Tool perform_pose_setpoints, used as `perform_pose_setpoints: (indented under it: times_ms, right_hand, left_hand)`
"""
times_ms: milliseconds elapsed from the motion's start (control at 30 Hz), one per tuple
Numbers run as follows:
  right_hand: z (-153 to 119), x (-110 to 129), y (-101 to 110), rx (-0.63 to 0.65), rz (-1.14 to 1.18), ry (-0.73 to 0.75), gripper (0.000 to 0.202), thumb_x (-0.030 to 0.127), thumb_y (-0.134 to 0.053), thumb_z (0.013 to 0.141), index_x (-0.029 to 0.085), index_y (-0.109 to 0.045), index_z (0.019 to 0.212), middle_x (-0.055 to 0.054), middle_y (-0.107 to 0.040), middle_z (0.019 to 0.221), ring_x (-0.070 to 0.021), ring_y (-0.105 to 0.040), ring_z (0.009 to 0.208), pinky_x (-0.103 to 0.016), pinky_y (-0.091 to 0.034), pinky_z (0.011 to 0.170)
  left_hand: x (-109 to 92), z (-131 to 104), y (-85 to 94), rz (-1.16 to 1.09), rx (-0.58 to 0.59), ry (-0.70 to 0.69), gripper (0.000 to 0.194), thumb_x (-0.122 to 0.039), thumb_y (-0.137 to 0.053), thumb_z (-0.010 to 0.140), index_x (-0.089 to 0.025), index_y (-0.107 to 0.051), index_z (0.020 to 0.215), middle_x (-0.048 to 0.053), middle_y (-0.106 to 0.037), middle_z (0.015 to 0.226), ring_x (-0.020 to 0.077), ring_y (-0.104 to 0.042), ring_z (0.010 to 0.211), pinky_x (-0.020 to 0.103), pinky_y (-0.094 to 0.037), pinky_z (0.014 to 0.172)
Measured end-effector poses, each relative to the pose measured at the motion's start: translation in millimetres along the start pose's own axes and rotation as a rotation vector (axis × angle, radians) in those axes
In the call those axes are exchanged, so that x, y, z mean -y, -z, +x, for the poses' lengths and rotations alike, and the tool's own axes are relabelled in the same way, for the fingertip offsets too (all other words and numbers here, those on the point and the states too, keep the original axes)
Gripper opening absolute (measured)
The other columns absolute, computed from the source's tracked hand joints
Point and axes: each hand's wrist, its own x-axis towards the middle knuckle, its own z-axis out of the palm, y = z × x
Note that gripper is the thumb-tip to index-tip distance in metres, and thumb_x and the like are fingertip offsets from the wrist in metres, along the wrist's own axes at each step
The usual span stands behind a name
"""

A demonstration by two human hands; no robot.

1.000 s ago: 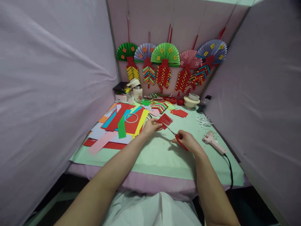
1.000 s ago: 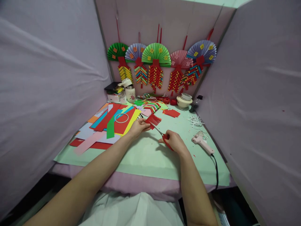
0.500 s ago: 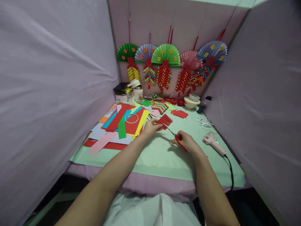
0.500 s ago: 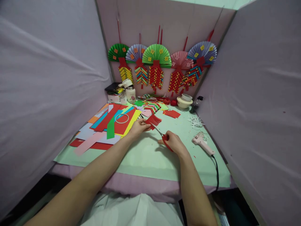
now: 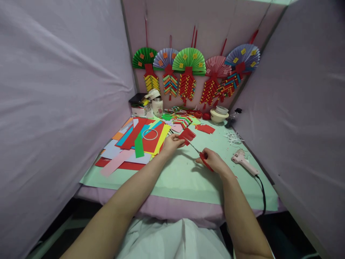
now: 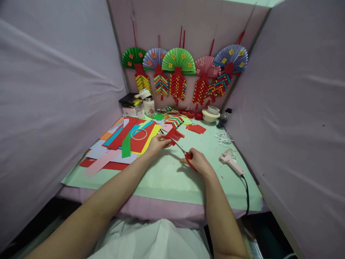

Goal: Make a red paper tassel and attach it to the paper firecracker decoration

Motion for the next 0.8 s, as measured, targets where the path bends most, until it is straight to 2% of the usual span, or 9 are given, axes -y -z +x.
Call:
perform_pose_setpoints:
  times_ms: [133,333,800]
  right_hand:
    - [-0.4,-0.8,-0.6,0.006,0.005,-0.004,0.035,0.051,-0.062,0.067,0.02,-0.047,0.071,0.001,-0.057,0.067,-0.013,-0.045,0.058,-0.024,-0.03,0.052]
    - [0.1,2.9,-0.9,0.008,-0.019,0.0,0.036,0.052,-0.062,0.068,0.02,-0.046,0.07,0.003,-0.055,0.065,-0.0124,-0.043,0.058,-0.024,-0.03,0.052]
    - [-0.8,7.2,0.6,-0.006,-0.01,0.029,0.04,0.057,-0.061,0.067,0.02,-0.045,0.065,0.002,-0.053,0.06,-0.0123,-0.04,0.056,-0.024,-0.03,0.05]
  left_hand:
    - [-0.6,-0.3,0.5,0.002,0.011,0.001,0.029,-0.017,-0.076,0.063,-0.013,-0.054,0.082,0.002,-0.064,0.072,0.0133,-0.064,0.07,0.03,-0.053,0.076]
    - [5.1,0.2,-0.4,0.053,0.113,0.03,0.028,-0.015,-0.074,0.065,-0.013,-0.053,0.083,0.002,-0.064,0.071,0.0136,-0.064,0.069,0.029,-0.053,0.073]
    - [5.7,-0.7,-1.0,0.072,0.149,0.043,0.03,-0.011,-0.072,0.067,-0.014,-0.05,0.087,0.005,-0.067,0.074,0.0164,-0.066,0.069,0.032,-0.053,0.072]
